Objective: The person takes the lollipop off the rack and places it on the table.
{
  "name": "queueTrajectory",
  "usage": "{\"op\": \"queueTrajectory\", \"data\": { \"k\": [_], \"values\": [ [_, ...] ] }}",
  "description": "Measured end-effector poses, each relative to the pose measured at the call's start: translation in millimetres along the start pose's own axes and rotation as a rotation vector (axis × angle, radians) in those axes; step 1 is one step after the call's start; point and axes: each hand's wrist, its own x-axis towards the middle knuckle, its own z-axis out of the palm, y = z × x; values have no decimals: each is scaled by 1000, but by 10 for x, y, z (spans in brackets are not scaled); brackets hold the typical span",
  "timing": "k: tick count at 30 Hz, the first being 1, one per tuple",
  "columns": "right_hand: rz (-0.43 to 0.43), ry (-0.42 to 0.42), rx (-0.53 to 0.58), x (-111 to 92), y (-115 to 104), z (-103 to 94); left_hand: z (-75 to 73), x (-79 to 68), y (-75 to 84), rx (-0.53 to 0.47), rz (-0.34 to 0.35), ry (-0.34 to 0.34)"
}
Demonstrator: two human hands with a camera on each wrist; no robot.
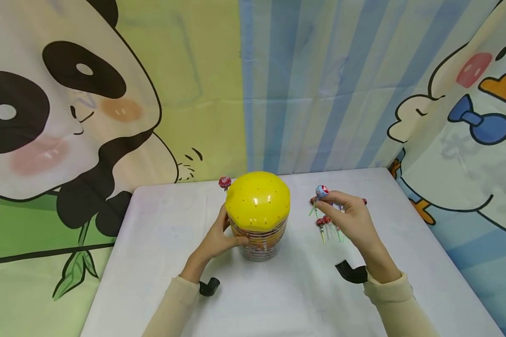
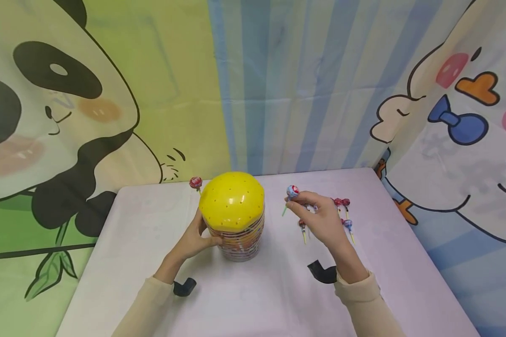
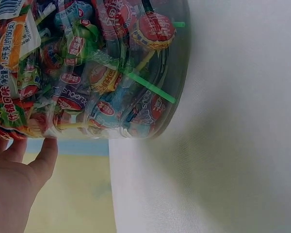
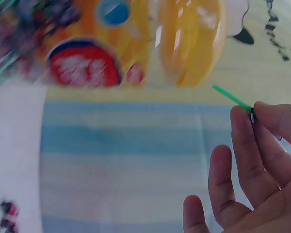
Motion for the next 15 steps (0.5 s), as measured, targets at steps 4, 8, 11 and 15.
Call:
{"op": "queueTrajectory", "data": {
  "k": [4, 8, 11, 15],
  "values": [
    [99, 17, -94, -85, 266, -211, 3, -1, 8, 0, -9, 1],
    [192, 19, -92, -164, 581, -410, -1, -5, 6, 0, -9, 2],
    [265, 21, -82, -217, 811, -567, -6, -7, 3, 2, -11, 2],
    [372, 30, -161, -279, 1105, -789, -6, -4, -1, -2, -9, 2]
  ]
}}
